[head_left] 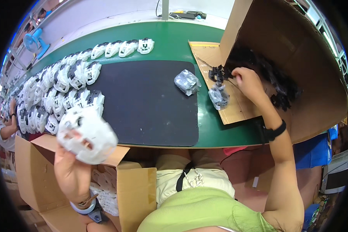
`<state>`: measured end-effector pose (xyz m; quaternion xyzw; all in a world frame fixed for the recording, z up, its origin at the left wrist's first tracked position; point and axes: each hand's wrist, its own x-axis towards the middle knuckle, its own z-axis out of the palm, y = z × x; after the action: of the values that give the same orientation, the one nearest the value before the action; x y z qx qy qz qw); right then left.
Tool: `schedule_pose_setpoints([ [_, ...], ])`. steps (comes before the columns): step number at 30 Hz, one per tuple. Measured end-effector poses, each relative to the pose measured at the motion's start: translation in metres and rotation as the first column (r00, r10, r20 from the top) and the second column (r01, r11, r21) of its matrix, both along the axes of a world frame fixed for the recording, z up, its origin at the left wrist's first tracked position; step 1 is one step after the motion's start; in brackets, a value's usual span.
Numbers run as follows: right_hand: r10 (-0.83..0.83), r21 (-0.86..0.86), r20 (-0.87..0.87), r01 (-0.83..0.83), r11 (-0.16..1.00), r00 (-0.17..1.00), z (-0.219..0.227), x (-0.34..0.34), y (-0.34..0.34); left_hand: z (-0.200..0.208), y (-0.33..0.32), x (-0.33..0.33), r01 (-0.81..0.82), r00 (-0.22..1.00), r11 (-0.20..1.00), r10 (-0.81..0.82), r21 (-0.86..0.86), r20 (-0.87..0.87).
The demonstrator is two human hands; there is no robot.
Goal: Manually assemble black plastic components into white plastic mouse-like housings and place them into a shipping box.
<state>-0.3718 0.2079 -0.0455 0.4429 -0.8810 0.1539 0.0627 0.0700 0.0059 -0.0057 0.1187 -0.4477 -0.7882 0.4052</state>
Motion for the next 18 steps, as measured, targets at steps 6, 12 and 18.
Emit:
schedule_pose_setpoints([
  [6, 0.225, -0.149, -0.110, -0.240, 0.959, 0.968, -0.004, 0.015, -0.001, 0.008, 0.030, -0.071, 0.234, 0.972, 0.972, -0.233, -0.016, 0.034],
  [12, 0.283, 0.188, -0.052, -0.268, 0.945, 0.958, -0.004, -0.008, -0.030, -0.012, 0.020, -0.091, 0.310, 0.936, 0.945, -0.323, 0.105, 0.138],
  [18, 0.129, -0.157, 0.159, -0.103, 0.982, 0.979, 0.009, 0.020, 0.014, -0.026, 0.020, -0.079, 0.240, 0.969, 0.960, -0.245, 0.144, 0.016],
])
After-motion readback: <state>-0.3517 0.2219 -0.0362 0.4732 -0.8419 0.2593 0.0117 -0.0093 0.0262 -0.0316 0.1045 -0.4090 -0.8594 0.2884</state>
